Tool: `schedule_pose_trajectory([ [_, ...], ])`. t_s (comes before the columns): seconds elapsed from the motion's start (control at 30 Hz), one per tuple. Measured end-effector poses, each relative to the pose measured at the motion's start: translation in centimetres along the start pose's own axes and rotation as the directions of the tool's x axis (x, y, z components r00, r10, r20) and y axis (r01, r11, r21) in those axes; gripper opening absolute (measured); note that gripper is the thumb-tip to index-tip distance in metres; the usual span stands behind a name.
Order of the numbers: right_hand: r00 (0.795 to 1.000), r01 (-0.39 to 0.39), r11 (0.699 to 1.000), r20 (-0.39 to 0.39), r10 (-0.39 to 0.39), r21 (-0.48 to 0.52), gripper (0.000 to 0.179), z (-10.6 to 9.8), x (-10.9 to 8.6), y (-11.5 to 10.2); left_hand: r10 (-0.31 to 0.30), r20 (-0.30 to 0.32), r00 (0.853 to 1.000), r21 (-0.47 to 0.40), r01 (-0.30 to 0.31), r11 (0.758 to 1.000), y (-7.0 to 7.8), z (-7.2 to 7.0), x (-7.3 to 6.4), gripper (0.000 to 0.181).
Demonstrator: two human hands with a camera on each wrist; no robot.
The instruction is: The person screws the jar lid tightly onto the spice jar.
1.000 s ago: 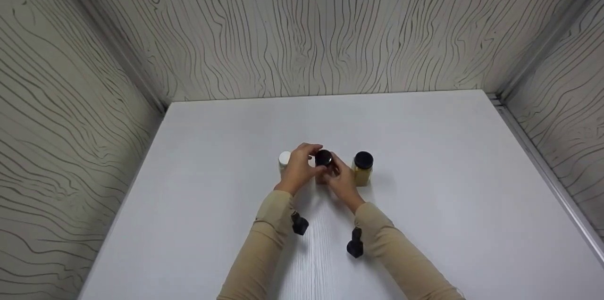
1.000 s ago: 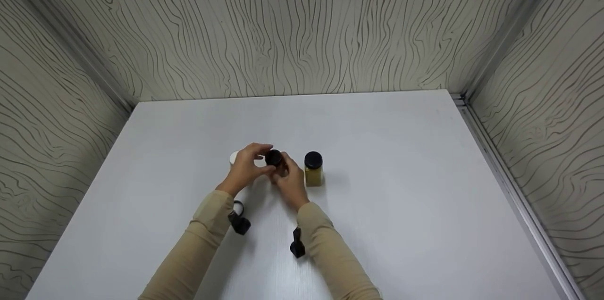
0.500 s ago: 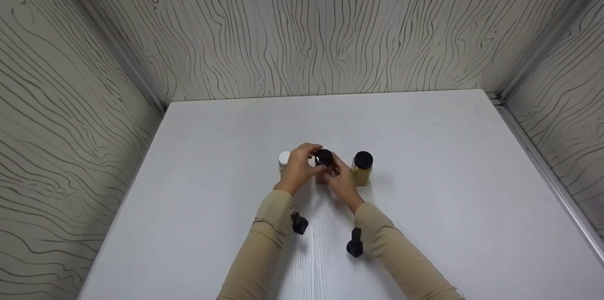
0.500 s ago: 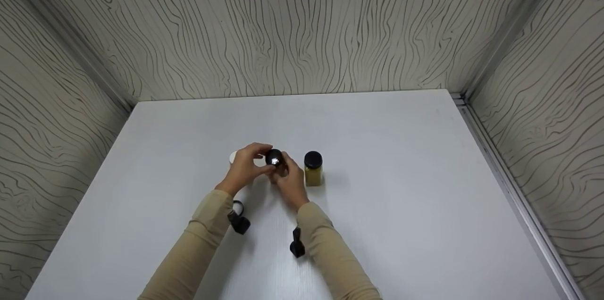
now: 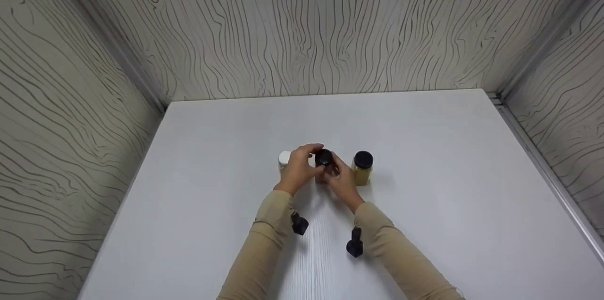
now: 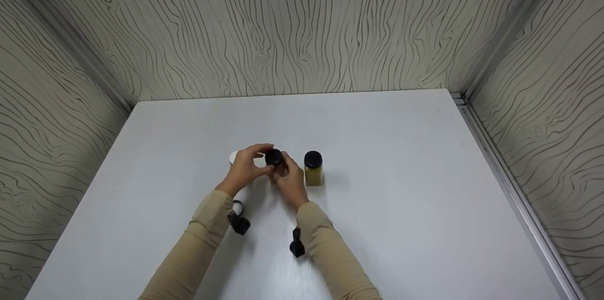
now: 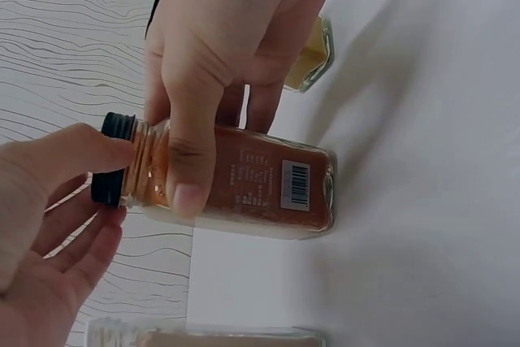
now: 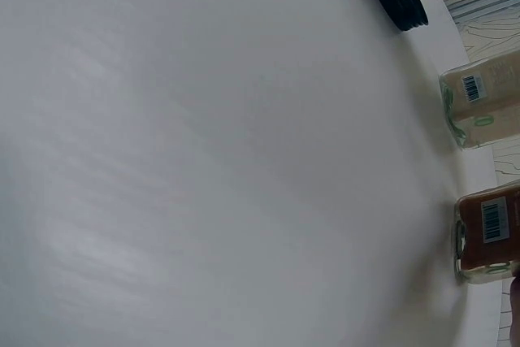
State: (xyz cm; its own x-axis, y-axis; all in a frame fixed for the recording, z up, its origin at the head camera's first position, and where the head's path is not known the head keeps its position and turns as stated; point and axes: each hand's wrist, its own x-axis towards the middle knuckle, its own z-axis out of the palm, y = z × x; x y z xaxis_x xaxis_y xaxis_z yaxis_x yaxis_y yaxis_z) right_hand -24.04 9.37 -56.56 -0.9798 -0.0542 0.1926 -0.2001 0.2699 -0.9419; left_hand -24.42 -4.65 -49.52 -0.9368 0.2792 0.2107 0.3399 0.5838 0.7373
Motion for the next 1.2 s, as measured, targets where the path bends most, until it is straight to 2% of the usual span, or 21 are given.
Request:
schedule_pose_trajectory([
  [0.17, 1.000, -0.023, 0.999, 0.015, 0.023, 0.026, 0.064, -0.15, -0.11, -0.37, -0.016, 0.001, 1.000, 0.029, 0.016, 0.999, 0.08, 0.28, 0.12, 0.049],
  [0.3, 1.000, -0.016, 1.000, 0.021, 0.015, 0.022, 0.065, -0.11, -0.07, -0.40, 0.020, -0.041, 0.999, 0.008, -0.019, 1.000, -0.10, 0.40, 0.19, 0.048],
  [0.43, 1.000, -0.017, 1.000, 0.016, 0.016, 0.019, 0.065, -0.09, -0.03, -0.31, 0.021, -0.068, 0.998, -0.015, -0.022, 1.000, -0.14, 0.40, 0.25, 0.048],
  [0.5, 1.000, -0.022, 1.000, 0.015, 0.022, 0.019, 0.065, -0.08, -0.03, -0.31, 0.022, -0.075, 0.997, 0.003, -0.022, 1.000, -0.14, 0.37, 0.25, 0.048],
  [0.57, 1.000, -0.025, 1.000, 0.014, 0.024, 0.020, 0.065, -0.05, -0.02, -0.25, 0.015, -0.073, 0.997, 0.020, -0.014, 1.000, -0.11, 0.30, 0.24, 0.048],
  [0.67, 1.000, -0.028, 1.000, 0.008, 0.028, 0.006, 0.065, -0.05, -0.05, -0.15, 0.034, -0.071, 0.997, 0.020, -0.033, 0.999, -0.13, 0.26, 0.22, 0.048],
  [0.8, 1.000, -0.021, 1.000, -0.002, 0.020, -0.017, 0.063, -0.08, 0.01, -0.08, 0.038, -0.074, 0.997, -0.027, -0.040, 0.999, -0.07, 0.23, 0.24, 0.048],
  [1.0, 1.000, -0.026, 1.000, -0.010, 0.026, -0.004, 0.063, -0.05, 0.03, -0.22, 0.024, -0.072, 0.997, -0.028, -0.026, 0.999, -0.01, 0.04, 0.06, 0.049],
  [1.2, 1.000, 0.000, 1.000, -0.013, 0.000, -0.015, 0.064, -0.02, 0.10, -0.05, 0.009, -0.072, 0.997, -0.036, -0.011, 0.999, -0.08, -0.09, -0.10, 0.048],
])
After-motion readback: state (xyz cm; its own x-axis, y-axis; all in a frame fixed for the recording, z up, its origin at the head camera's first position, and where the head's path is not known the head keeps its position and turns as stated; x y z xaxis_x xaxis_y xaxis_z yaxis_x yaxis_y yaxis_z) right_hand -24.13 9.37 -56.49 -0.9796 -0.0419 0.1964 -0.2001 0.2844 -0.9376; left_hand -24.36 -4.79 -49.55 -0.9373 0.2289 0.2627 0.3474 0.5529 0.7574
